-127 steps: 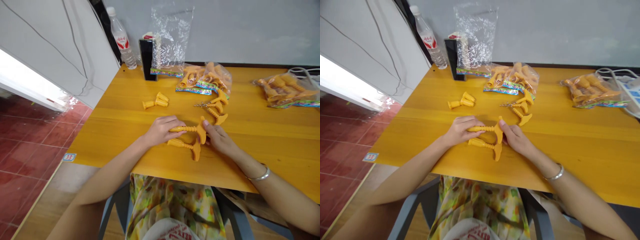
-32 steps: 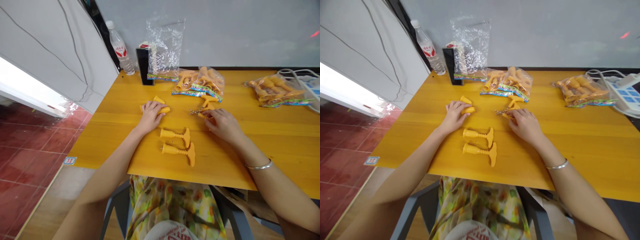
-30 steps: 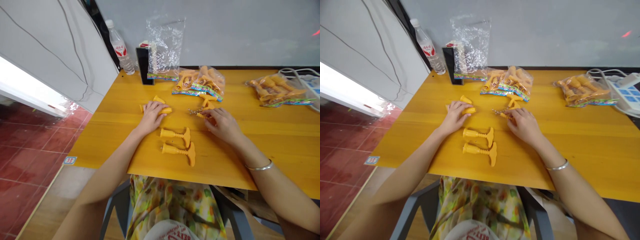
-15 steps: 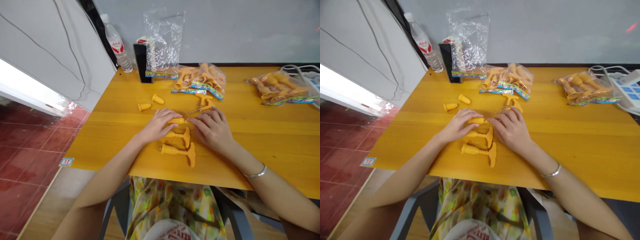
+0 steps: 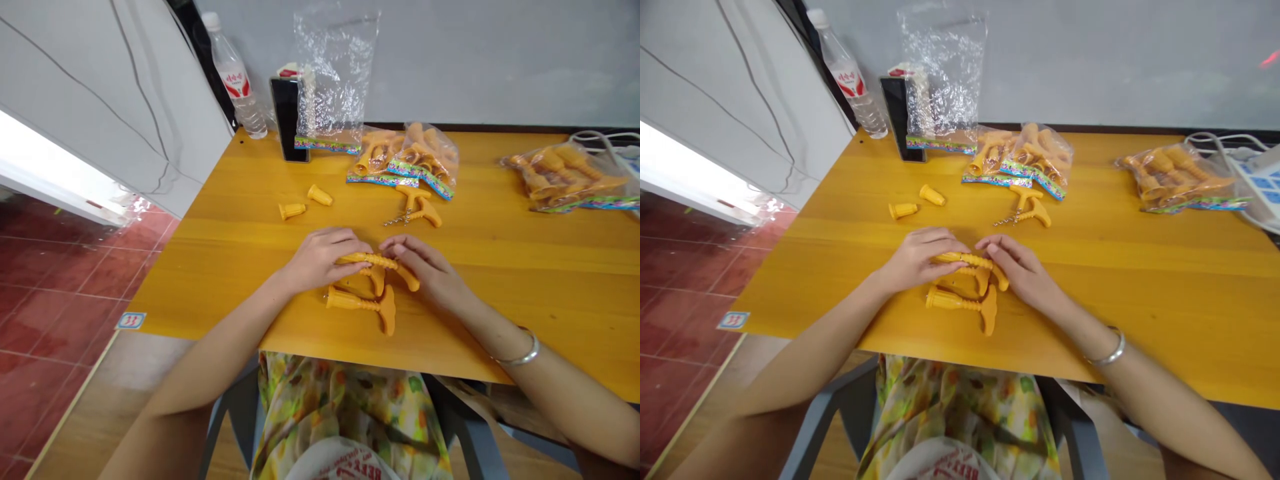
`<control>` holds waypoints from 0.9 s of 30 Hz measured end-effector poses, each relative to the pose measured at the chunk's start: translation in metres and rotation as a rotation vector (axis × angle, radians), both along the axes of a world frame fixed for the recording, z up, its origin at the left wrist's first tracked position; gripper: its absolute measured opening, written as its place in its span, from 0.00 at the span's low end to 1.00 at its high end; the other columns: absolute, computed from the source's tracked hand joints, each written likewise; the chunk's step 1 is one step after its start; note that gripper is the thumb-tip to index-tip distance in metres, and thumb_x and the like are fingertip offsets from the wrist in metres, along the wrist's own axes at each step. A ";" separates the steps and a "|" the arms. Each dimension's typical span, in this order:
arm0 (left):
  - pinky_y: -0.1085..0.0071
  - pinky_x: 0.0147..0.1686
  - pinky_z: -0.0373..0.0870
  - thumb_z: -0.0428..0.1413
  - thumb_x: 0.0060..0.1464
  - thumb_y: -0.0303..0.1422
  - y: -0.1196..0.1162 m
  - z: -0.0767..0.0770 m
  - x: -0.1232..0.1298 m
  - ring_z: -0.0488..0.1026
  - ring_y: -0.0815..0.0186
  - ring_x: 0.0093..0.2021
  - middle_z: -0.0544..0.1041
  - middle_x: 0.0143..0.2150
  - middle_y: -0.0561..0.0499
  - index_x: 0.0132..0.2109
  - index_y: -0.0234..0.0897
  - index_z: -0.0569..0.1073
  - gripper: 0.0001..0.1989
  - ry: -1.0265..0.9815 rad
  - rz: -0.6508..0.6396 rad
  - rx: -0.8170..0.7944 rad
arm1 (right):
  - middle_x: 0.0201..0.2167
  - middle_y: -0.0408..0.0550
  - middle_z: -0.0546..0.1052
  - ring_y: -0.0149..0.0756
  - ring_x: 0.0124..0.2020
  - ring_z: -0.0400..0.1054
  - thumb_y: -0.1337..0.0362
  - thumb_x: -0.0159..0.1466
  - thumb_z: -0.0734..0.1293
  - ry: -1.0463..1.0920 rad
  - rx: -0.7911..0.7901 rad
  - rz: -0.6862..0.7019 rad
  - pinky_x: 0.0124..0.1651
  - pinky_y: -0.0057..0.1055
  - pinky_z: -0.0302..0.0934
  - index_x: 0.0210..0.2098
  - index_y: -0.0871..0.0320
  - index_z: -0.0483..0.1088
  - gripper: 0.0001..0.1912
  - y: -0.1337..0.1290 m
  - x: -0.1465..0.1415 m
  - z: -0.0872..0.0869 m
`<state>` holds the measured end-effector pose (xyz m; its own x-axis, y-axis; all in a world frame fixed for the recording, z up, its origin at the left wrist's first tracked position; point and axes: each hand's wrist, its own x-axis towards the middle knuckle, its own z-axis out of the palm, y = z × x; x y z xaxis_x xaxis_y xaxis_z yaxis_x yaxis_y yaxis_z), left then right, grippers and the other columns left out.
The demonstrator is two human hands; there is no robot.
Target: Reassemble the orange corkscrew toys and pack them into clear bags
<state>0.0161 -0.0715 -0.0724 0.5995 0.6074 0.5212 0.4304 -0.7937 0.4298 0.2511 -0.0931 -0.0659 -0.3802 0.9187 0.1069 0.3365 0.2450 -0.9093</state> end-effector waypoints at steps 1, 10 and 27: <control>0.72 0.39 0.70 0.54 0.64 0.42 0.000 0.000 0.000 0.76 0.67 0.37 0.80 0.38 0.47 0.45 0.37 0.78 0.14 -0.043 -0.006 -0.030 | 0.39 0.49 0.77 0.39 0.41 0.73 0.47 0.73 0.52 0.020 0.021 -0.005 0.44 0.37 0.68 0.47 0.54 0.71 0.23 0.001 0.002 0.000; 0.73 0.37 0.71 0.56 0.63 0.39 0.000 -0.006 0.002 0.77 0.68 0.35 0.80 0.37 0.47 0.47 0.36 0.77 0.12 -0.120 0.007 0.021 | 0.33 0.49 0.79 0.40 0.34 0.75 0.49 0.73 0.51 -0.023 0.098 0.119 0.40 0.38 0.70 0.55 0.55 0.66 0.23 -0.001 -0.002 0.001; 0.74 0.35 0.71 0.57 0.62 0.39 0.001 -0.008 -0.001 0.77 0.68 0.33 0.81 0.35 0.48 0.45 0.36 0.78 0.11 -0.128 0.074 0.121 | 0.19 0.45 0.68 0.34 0.22 0.62 0.45 0.71 0.55 -0.367 0.315 0.011 0.26 0.32 0.55 0.32 0.56 0.75 0.27 0.004 0.007 0.005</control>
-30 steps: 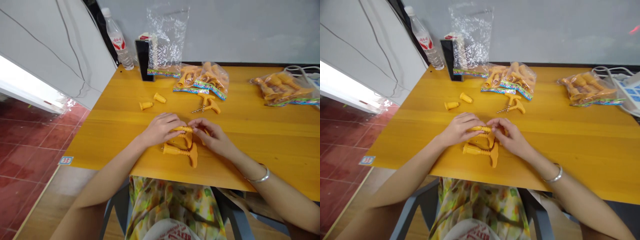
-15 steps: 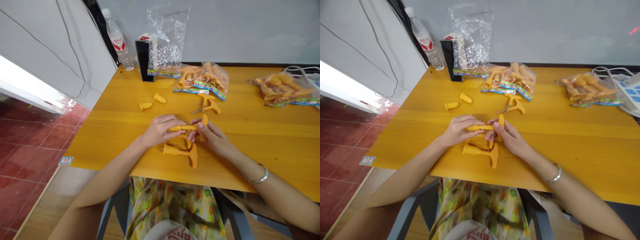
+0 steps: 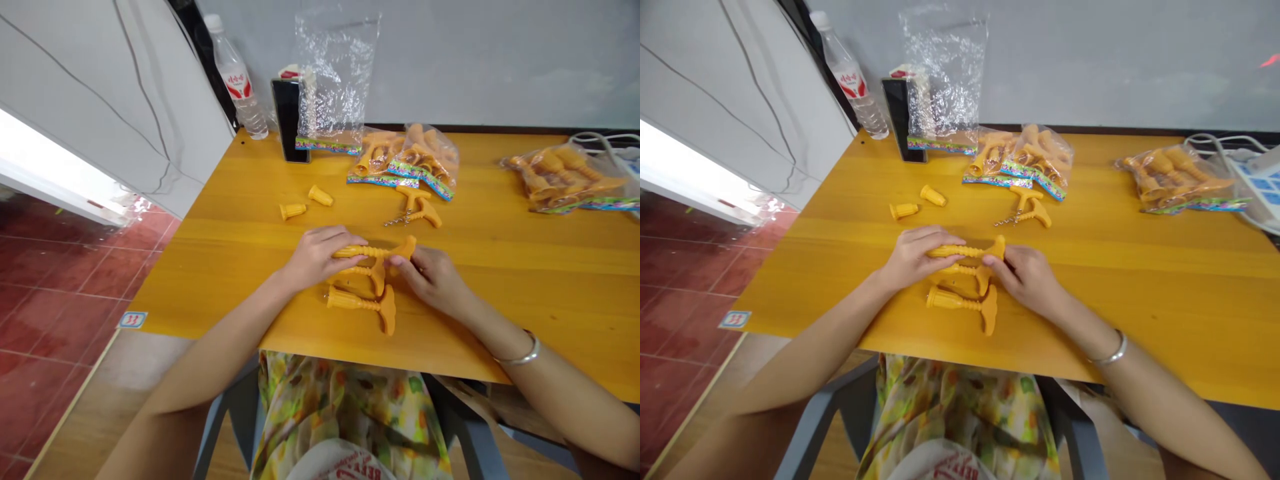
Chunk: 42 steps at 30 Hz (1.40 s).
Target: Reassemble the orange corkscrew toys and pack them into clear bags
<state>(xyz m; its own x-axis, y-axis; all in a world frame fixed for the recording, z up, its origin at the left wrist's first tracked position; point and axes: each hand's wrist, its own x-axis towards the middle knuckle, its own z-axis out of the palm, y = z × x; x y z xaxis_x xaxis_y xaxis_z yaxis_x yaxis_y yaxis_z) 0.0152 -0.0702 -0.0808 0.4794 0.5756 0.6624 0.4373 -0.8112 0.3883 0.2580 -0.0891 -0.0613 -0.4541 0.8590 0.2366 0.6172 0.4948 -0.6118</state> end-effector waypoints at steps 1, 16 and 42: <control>0.73 0.36 0.71 0.57 0.63 0.39 0.000 0.000 0.000 0.77 0.68 0.34 0.81 0.35 0.48 0.46 0.37 0.78 0.12 0.031 0.005 0.023 | 0.16 0.43 0.64 0.32 0.19 0.58 0.42 0.71 0.53 0.087 -0.187 -0.004 0.23 0.30 0.52 0.30 0.56 0.73 0.30 -0.003 -0.003 0.000; 0.74 0.35 0.71 0.58 0.62 0.38 0.000 -0.002 -0.001 0.78 0.69 0.33 0.82 0.35 0.49 0.42 0.36 0.78 0.10 -0.043 0.002 -0.071 | 0.26 0.48 0.72 0.37 0.26 0.65 0.47 0.71 0.55 -0.074 0.122 0.010 0.32 0.34 0.59 0.37 0.56 0.75 0.24 0.003 0.006 -0.003; 0.66 0.46 0.70 0.60 0.58 0.40 0.025 -0.011 -0.026 0.76 0.62 0.41 0.81 0.40 0.49 0.42 0.38 0.80 0.11 0.008 0.371 -0.312 | 0.30 0.46 0.74 0.36 0.29 0.70 0.59 0.72 0.59 0.195 0.623 0.035 0.34 0.37 0.68 0.47 0.52 0.68 0.09 -0.016 0.021 0.009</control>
